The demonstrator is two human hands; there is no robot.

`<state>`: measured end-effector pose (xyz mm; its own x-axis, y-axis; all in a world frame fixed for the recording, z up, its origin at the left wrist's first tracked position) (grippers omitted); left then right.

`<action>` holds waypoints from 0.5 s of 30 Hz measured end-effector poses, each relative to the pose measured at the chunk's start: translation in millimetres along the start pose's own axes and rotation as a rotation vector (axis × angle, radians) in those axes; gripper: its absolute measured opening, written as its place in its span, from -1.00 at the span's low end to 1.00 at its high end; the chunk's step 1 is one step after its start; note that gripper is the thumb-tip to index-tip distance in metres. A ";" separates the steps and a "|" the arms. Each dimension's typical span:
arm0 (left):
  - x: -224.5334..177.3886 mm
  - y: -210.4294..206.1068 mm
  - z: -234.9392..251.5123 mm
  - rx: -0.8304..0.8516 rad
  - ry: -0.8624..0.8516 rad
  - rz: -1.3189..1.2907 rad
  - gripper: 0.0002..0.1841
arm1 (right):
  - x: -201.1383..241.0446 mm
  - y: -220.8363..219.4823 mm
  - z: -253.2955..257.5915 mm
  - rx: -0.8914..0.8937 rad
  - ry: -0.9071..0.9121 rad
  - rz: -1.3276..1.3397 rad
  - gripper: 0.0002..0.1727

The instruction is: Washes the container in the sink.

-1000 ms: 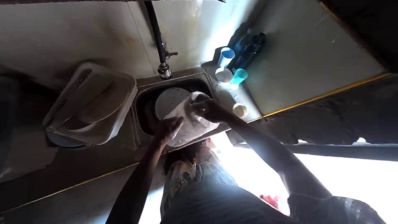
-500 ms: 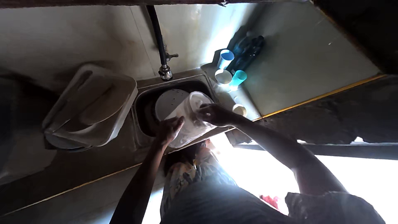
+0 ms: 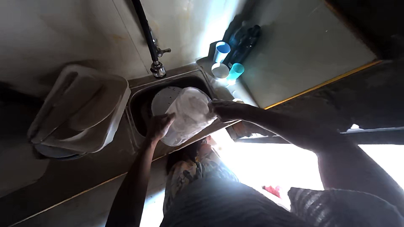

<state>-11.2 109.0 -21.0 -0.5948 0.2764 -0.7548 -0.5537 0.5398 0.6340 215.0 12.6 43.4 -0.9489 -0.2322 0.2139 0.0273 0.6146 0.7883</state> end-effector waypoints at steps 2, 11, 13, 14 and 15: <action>-2.5 -0.8 -4.4 0.032 -0.085 0.026 -0.70 | -5.0 -0.8 -2.0 0.015 -0.041 -0.103 -0.85; -7.5 -11.7 -25.7 -0.018 -0.319 0.106 -0.54 | -14.1 22.8 12.3 -0.546 0.082 -0.315 -0.70; -0.3 -7.9 -30.5 -0.038 -0.250 0.090 -0.56 | -15.5 21.0 21.2 -0.544 0.059 -0.226 -0.58; 1.9 -6.6 -32.9 -0.052 -0.216 0.078 -0.57 | -17.0 16.8 25.7 -0.490 0.014 -0.155 -0.52; 2.0 -6.3 -35.5 -0.072 -0.198 0.075 -0.56 | -17.2 12.4 29.6 -0.444 -0.033 -0.097 -0.49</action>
<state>-29.6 77.9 -20.6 -0.5134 0.4684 -0.7191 -0.5570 0.4555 0.6944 222.4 46.6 32.5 -0.9631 -0.2442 0.1135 0.0625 0.2071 0.9763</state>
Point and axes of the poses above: each hand's wrist, its own z-axis towards the middle knuckle, its own y-axis out of the back of the hand, x = y × z, the point moved 5 cm from there along z, towards the middle knuckle
